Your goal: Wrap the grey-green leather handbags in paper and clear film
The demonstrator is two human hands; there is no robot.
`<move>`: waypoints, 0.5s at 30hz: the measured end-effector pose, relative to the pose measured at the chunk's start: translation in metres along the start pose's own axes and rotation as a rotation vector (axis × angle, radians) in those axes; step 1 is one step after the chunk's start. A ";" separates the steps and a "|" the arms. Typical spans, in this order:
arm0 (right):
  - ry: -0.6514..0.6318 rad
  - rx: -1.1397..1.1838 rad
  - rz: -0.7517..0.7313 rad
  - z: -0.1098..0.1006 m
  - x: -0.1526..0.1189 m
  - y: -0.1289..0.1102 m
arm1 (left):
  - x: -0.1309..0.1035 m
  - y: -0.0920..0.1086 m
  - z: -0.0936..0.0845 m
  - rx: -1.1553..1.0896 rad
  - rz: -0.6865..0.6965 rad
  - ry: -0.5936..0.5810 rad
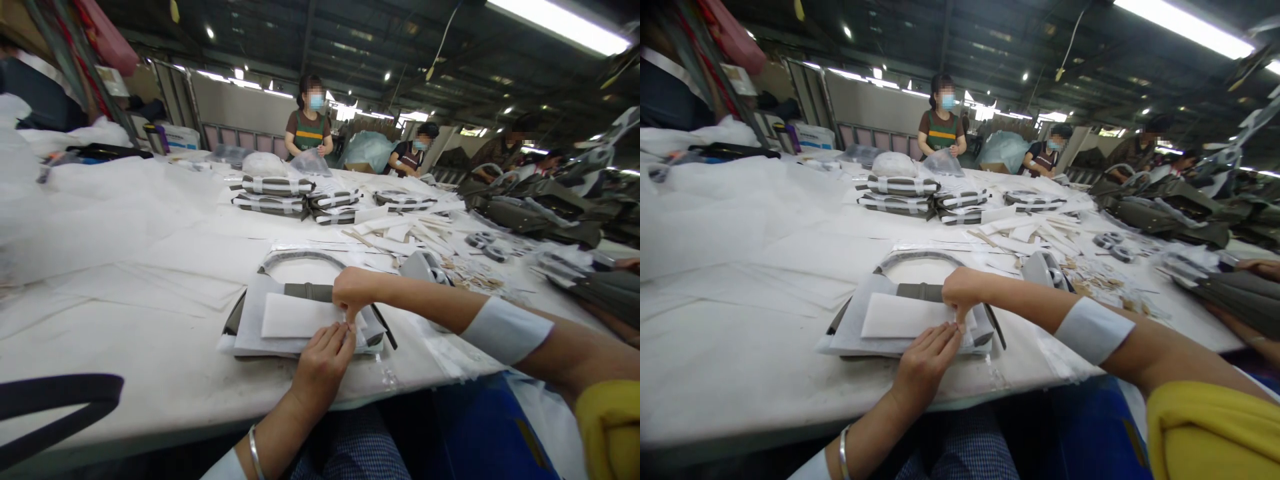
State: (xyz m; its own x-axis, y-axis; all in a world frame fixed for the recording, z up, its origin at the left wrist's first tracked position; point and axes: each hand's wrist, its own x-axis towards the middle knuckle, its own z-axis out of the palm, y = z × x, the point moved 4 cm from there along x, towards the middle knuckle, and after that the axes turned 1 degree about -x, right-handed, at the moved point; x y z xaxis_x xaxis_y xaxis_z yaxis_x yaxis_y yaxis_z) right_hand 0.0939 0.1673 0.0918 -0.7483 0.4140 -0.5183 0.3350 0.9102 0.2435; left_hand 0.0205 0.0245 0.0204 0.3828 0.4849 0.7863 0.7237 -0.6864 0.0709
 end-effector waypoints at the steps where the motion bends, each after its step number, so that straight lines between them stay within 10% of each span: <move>1: 0.027 0.014 0.008 0.001 0.001 0.005 | 0.000 0.000 0.001 0.000 -0.004 -0.003; 11: 0.222 0.413 0.371 0.027 0.002 0.064 | -0.003 0.000 0.005 0.051 0.003 -0.074; 15: 0.376 0.462 0.434 0.036 -0.021 0.052 | -0.005 0.000 0.003 0.052 -0.011 -0.030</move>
State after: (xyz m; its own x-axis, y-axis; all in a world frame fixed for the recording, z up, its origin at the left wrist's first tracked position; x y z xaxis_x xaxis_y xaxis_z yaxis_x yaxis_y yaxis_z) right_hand 0.1476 0.2066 0.0858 -0.6117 0.7823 -0.1173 0.7904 0.6104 -0.0507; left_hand 0.0209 0.0239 0.0148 0.3914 0.5085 0.7670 0.7563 -0.6525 0.0466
